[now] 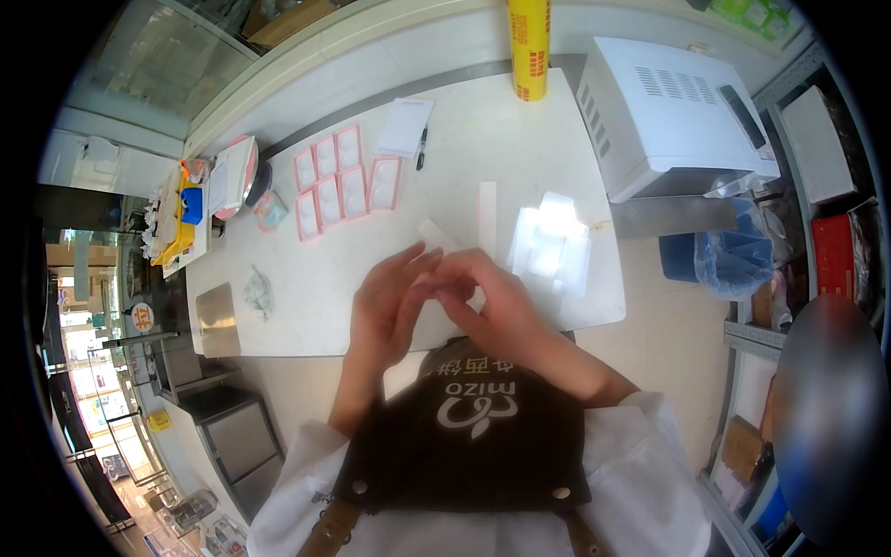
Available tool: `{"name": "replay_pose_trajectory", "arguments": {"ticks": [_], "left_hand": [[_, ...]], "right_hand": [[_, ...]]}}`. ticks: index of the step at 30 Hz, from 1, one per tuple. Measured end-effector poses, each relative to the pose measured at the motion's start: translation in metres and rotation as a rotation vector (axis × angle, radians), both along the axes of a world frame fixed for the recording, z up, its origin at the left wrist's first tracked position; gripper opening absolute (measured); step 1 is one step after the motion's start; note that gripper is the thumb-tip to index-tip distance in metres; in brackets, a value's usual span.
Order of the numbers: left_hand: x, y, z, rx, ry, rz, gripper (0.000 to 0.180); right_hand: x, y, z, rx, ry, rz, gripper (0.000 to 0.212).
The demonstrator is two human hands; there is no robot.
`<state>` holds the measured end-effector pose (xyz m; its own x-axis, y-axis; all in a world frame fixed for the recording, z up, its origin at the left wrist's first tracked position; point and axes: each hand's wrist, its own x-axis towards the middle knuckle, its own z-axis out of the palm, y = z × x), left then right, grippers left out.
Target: The person folds several small pink paper boxes by hand, tucking the tabs into the slots, and places them on top of a microwave.
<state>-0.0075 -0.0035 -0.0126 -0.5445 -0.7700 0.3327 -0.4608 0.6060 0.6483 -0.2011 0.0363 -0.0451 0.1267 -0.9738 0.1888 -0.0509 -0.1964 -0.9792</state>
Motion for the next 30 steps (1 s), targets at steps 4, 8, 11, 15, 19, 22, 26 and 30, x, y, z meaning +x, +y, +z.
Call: {"name": "replay_pose_trajectory", "arguments": {"ticks": [4, 8, 11, 15, 19, 22, 26, 30], "left_hand": [[0.004, 0.006, 0.0, 0.375, 0.355, 0.202, 0.032], [0.008, -0.002, 0.004, 0.486, 0.373, 0.185, 0.04], [0.008, -0.003, -0.005, 0.508, 0.211, 0.043, 0.058], [0.005, -0.001, -0.015, 0.578, 0.362, -0.071, 0.071], [0.006, -0.005, -0.012, 0.51, 0.492, -0.107, 0.069], [0.015, -0.008, -0.01, 0.615, 0.456, -0.097, 0.059], [0.016, -0.01, -0.028, 0.736, 0.543, 0.062, 0.066], [0.012, -0.015, -0.043, 0.759, 0.405, 0.173, 0.061]], "right_hand": [[-0.002, -0.001, -0.002, 0.103, 0.006, 0.01, 0.035], [-0.005, 0.003, -0.009, 0.039, -0.081, 0.07, 0.041], [-0.001, 0.005, 0.008, -0.021, -0.244, 0.143, 0.04], [-0.003, 0.001, 0.003, -0.03, -0.233, 0.148, 0.041], [-0.012, -0.001, -0.005, 0.17, -0.431, 0.162, 0.036], [-0.024, -0.006, -0.013, 0.347, -0.527, 0.187, 0.031], [-0.044, -0.017, -0.013, 0.315, -0.226, 0.16, 0.024], [-0.109, -0.057, -0.002, -0.065, 0.285, -0.345, 0.015]]}}
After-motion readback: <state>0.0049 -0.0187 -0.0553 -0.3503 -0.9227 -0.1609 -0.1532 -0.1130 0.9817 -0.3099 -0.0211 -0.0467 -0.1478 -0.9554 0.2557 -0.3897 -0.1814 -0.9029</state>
